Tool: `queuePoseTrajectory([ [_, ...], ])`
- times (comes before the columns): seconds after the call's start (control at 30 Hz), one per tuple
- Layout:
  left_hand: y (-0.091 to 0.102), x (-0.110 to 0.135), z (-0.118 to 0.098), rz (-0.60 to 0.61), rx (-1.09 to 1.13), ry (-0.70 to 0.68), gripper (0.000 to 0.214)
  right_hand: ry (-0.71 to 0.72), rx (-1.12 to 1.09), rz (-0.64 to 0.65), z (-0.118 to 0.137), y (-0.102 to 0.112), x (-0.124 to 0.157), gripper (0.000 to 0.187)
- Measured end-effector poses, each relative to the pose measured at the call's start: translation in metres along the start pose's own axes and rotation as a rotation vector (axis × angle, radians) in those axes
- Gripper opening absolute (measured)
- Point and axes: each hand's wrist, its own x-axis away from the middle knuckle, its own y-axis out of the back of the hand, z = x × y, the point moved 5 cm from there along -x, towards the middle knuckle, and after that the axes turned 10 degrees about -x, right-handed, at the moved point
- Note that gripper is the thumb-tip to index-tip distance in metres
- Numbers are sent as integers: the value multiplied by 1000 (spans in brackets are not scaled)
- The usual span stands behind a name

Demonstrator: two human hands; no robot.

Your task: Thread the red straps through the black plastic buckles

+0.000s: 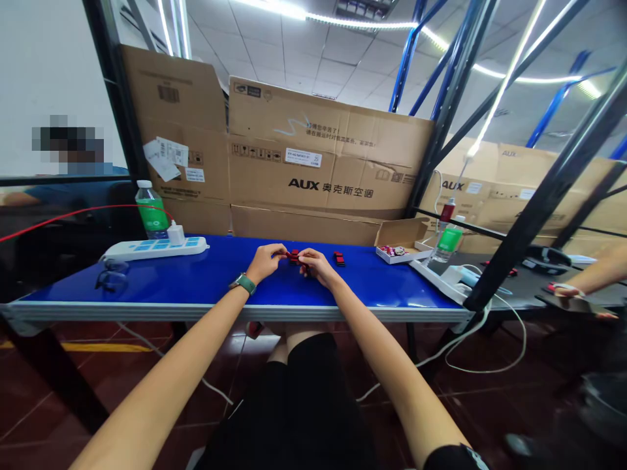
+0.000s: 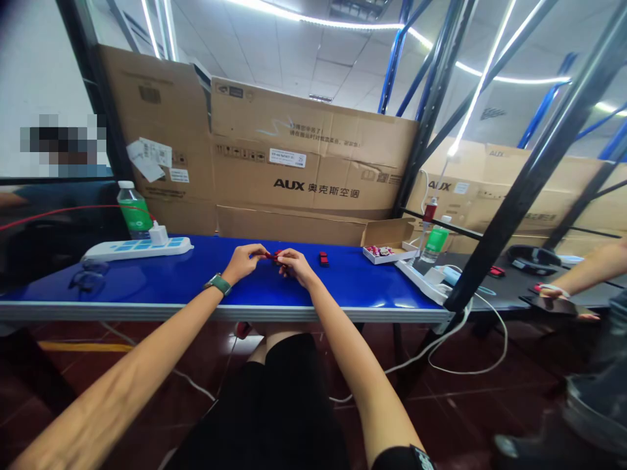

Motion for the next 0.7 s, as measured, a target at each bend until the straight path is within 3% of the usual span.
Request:
queuePoseTrajectory([
  [0.17, 3, -2, 3, 21, 27, 8, 17, 17, 51, -1, 0, -2, 1, 41],
  [0.27, 5, 0, 16, -3, -136, 55, 11, 71, 173, 29, -1, -8, -4, 44],
  [0.37, 5, 9, 43, 3, -387, 288, 10, 109, 399, 63, -7, -18, -16, 42],
  [0.47, 2, 19, 66, 90, -525, 515, 23, 197, 887, 55, -12, -35, -30, 31],
  [0.57, -2, 16, 69, 94, -477, 439, 27, 206, 1273, -4, -20, -54, -42, 28],
  [0.7, -11, 13, 63, 160, -431, 302, 24, 200, 1521, -65, -19, -64, -51, 36],
])
